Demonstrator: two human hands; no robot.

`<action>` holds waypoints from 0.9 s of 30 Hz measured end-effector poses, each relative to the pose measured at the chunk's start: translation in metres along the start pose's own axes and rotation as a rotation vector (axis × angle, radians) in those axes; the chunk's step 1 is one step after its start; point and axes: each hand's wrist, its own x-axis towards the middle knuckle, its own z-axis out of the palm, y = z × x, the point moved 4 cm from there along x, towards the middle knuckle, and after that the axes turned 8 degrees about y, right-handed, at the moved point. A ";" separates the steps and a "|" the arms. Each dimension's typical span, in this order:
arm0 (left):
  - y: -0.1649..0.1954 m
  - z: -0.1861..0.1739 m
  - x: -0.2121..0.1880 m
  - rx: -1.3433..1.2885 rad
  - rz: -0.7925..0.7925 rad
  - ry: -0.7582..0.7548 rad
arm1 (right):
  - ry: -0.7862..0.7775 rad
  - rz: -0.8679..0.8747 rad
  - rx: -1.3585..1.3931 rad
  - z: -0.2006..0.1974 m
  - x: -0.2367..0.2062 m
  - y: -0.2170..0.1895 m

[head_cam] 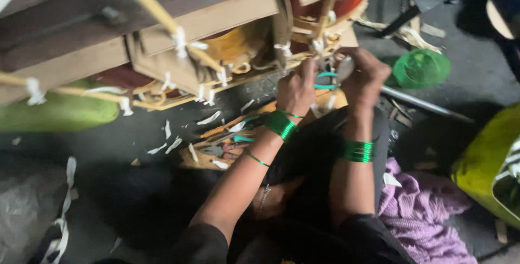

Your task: The person sits on the floor and assembles a wooden structure by tying white straps around vertical dowels and securing them to a frame. They use pliers to cut excess strap and a hammer to adjust components. The person also handles a long beige strap, folding and positioning it within the structure.

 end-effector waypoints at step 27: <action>-0.021 0.061 0.002 -1.592 -0.947 0.028 | -0.515 0.647 0.553 -0.009 -0.039 0.026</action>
